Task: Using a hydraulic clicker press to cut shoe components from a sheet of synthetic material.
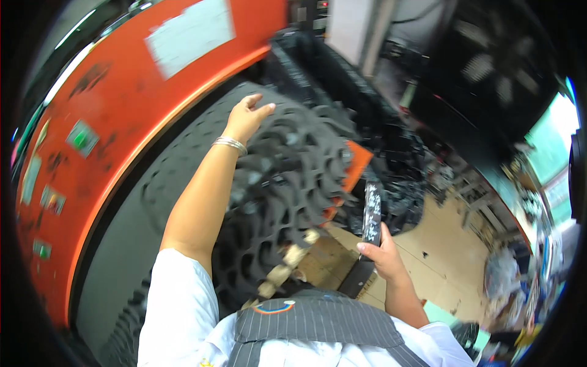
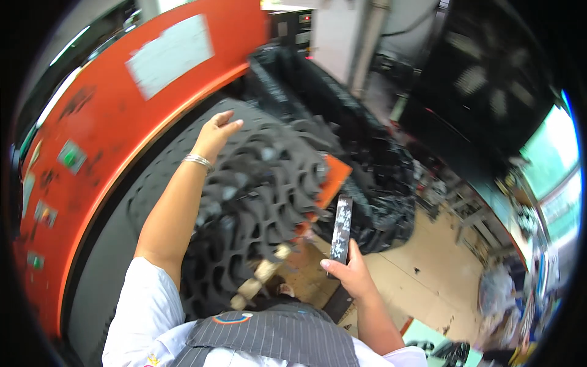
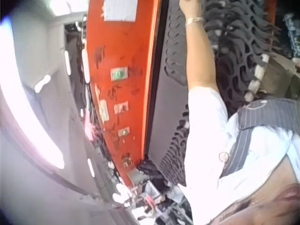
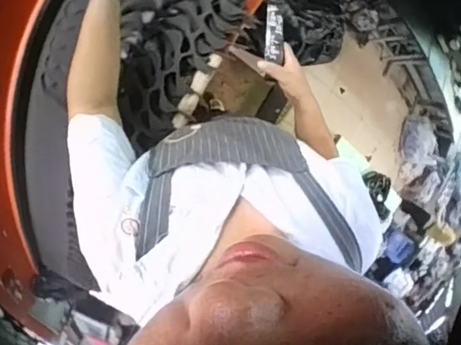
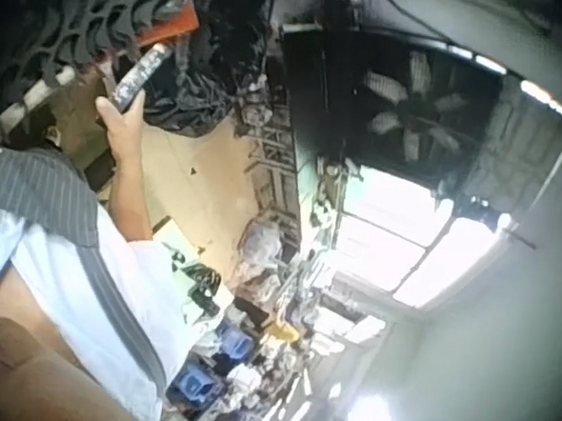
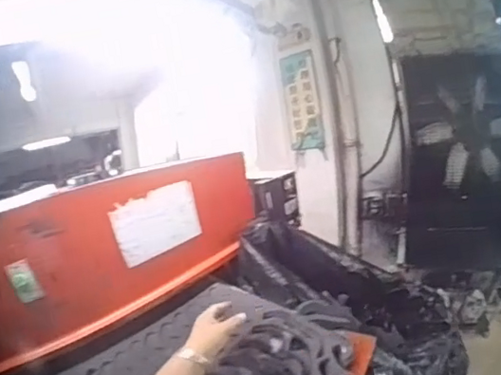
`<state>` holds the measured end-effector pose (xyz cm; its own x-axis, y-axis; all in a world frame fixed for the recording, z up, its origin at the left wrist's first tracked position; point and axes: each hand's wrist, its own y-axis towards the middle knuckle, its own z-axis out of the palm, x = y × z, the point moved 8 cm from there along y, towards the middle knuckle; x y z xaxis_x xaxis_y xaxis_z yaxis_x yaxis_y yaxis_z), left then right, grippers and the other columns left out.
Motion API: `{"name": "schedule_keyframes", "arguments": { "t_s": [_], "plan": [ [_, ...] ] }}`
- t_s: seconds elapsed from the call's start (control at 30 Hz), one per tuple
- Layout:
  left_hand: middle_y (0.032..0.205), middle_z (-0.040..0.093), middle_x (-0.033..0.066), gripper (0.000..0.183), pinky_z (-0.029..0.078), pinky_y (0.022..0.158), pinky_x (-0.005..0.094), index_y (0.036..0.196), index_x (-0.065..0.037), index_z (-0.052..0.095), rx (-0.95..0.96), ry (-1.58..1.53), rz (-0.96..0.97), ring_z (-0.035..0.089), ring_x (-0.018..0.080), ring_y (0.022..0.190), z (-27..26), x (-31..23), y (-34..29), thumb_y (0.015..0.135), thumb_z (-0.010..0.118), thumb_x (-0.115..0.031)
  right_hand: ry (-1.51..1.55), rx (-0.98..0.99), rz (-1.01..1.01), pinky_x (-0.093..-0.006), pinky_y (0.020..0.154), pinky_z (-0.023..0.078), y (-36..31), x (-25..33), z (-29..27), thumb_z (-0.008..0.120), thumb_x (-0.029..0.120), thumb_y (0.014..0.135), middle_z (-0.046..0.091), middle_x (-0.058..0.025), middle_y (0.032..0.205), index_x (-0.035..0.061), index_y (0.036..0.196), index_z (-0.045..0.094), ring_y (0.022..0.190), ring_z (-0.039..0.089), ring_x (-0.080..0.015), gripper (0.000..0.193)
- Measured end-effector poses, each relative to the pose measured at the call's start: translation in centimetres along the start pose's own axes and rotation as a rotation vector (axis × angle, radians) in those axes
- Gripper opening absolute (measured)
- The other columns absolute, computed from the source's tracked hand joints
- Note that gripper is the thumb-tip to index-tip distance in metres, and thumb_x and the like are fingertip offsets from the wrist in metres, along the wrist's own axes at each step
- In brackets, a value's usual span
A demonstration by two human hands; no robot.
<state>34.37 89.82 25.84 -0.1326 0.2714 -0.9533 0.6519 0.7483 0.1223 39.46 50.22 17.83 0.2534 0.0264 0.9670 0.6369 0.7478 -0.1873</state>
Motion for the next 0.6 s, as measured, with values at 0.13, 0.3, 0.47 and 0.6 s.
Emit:
{"name": "schedule_keyframes", "arguments": {
  "t_s": [0.13,0.3,0.47,0.6],
  "plan": [
    [0.139,0.044,0.0185,0.061,0.033,0.106,0.0416,0.133,-0.006,0.049,-0.314,0.869,0.043,0.043,0.0319,0.128,-16.5,4.8,-11.3,0.084,0.064,-0.037,-0.419,0.379,-0.212,-0.0283,0.079,0.044,3.3,2.2,7.7,0.077,0.021,0.074,0.054,-0.0059,0.096,0.0013,0.119,0.043,0.087,0.051,-0.0115,0.06],
    [0.145,0.039,0.0122,0.05,0.021,0.112,0.0448,0.138,-0.011,0.043,-0.476,1.219,-0.387,0.031,0.0284,0.137,-24.6,12.0,-30.2,0.095,0.043,-0.037,-0.475,0.896,-0.377,-0.0341,0.08,0.046,3.4,4.4,23.8,0.076,0.031,0.071,0.061,-0.0174,0.099,-0.001,0.118,0.047,0.09,0.06,-0.0239,0.064],
    [0.143,0.042,0.0113,0.048,0.021,0.113,0.0441,0.139,-0.008,0.041,-0.612,1.096,-0.404,0.032,0.0277,0.137,-25.5,12.5,-35.5,0.095,0.041,-0.03,-0.833,1.063,-0.674,-0.0416,0.083,0.049,-0.2,0.3,40.8,0.069,0.031,0.072,0.06,-0.0249,0.103,-0.006,0.115,0.05,0.096,0.06,-0.0384,0.059],
    [0.14,0.045,0.0104,0.049,0.019,0.113,0.043,0.141,-0.008,0.037,-0.728,0.835,-0.339,0.033,0.0247,0.136,-25.5,12.8,-36.5,0.096,0.038,-0.026,-1.166,0.958,-0.624,-0.0432,0.086,0.048,0.0,-5.3,45.8,0.07,0.03,0.073,0.058,-0.0213,0.107,-0.003,0.117,0.049,0.102,0.058,-0.0365,0.059]
  ]
}}
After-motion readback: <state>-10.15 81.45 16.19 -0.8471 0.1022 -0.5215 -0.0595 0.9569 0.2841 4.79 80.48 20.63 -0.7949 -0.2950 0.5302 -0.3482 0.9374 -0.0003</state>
